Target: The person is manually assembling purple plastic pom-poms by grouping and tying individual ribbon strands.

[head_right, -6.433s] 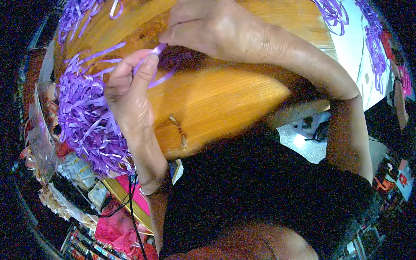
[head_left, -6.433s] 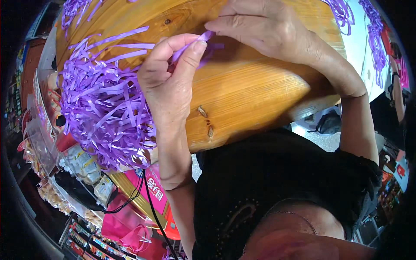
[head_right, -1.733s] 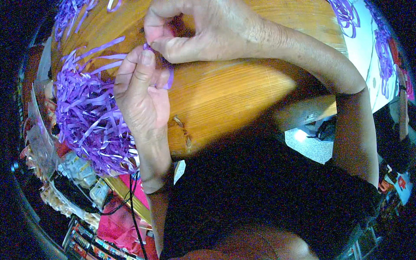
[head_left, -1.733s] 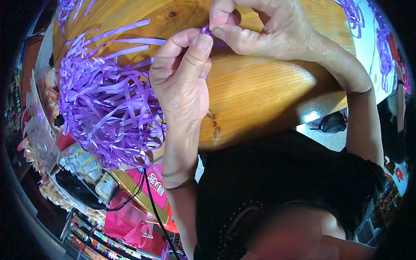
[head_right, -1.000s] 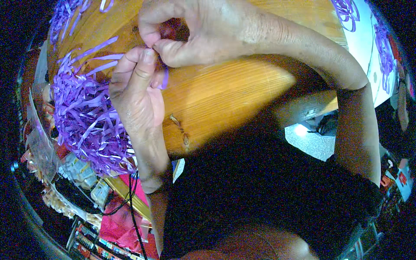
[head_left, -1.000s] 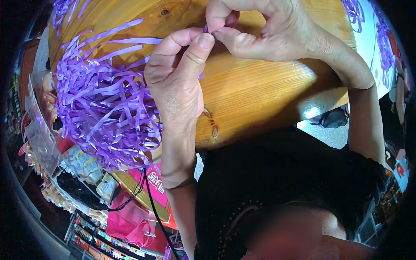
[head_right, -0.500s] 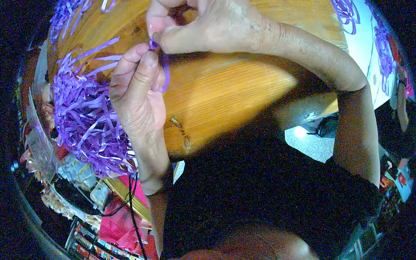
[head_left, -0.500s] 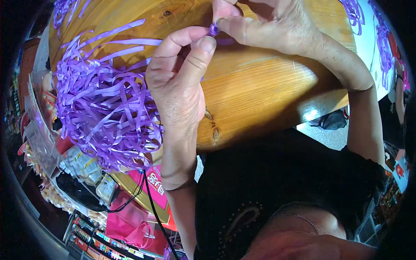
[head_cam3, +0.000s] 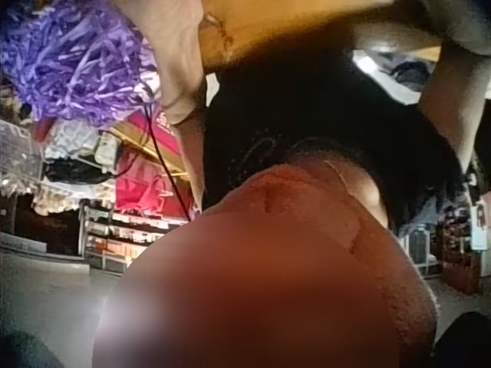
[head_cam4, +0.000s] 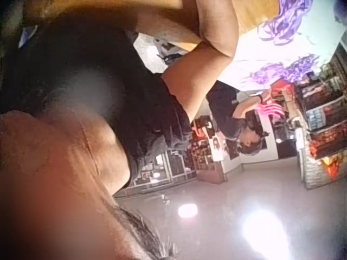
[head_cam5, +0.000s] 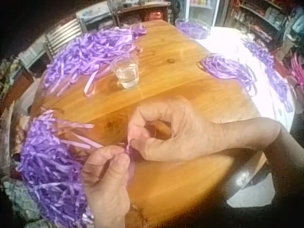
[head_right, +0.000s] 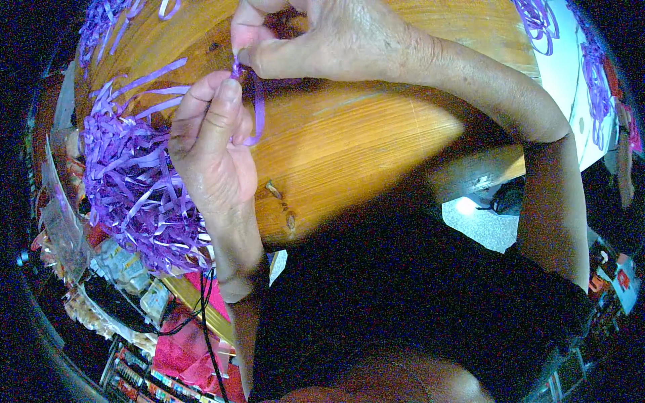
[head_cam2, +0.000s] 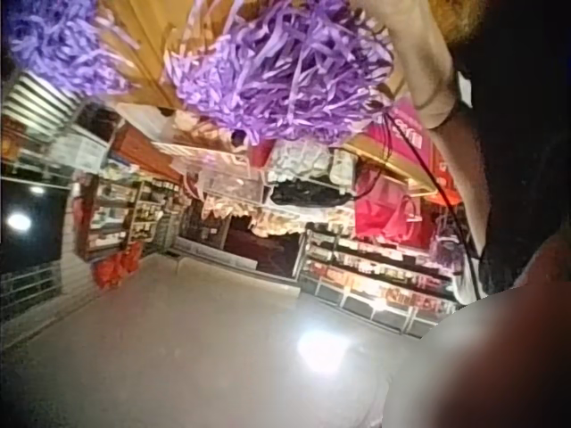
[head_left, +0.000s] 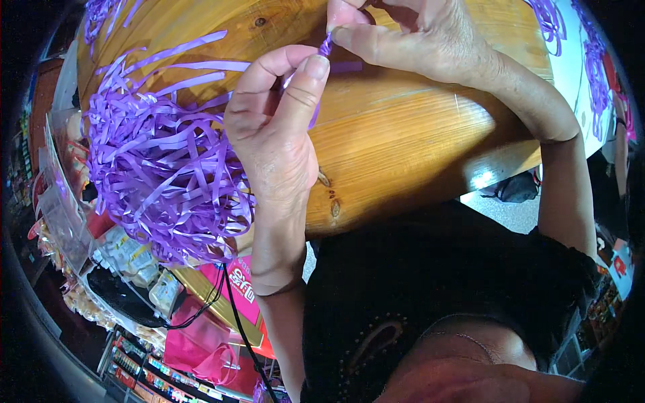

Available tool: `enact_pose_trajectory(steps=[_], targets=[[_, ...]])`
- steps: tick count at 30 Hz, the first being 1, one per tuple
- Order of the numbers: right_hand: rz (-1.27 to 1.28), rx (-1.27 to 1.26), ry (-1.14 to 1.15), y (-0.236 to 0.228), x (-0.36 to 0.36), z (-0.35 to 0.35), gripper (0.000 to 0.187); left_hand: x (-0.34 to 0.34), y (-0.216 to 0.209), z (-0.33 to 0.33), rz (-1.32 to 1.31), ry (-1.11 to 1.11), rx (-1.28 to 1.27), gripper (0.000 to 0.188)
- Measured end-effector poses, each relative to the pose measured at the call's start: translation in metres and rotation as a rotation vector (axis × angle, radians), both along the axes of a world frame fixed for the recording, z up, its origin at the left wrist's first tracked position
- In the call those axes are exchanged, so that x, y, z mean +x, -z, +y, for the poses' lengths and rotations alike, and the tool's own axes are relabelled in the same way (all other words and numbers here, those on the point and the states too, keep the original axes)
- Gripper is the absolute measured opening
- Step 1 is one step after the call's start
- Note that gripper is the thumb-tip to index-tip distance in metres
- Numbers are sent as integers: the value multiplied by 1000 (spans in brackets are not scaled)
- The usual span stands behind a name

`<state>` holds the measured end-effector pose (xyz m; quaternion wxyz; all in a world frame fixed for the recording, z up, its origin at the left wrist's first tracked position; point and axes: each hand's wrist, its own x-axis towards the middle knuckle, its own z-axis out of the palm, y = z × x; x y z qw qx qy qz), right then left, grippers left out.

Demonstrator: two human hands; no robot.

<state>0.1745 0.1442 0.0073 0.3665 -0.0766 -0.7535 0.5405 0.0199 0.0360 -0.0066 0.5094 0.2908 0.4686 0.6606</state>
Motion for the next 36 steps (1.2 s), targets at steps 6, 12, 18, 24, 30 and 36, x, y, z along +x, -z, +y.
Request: enact_pose_trajectory(steps=[6,12,18,24,30,36], targets=[[28,24,-26,7,-1,2,5,1,-4,0,31,-39,-42,11],[28,114,-26,6,-3,4,6,-3,-2,-2,-24,-27,2,10],[118,110,-2,15,-5,17,15,-4,-1,-1,-44,-47,-15,11],[3,770,218,6,-11,16,39,-8,3,-2,-72,40,-8,10],[-227,798,231,-23,0,-6,23,-5,0,-3,-19,5,-79,11],[253,1325,392,9,-8,33,14,-3,-6,-1,250,-86,35,12]])
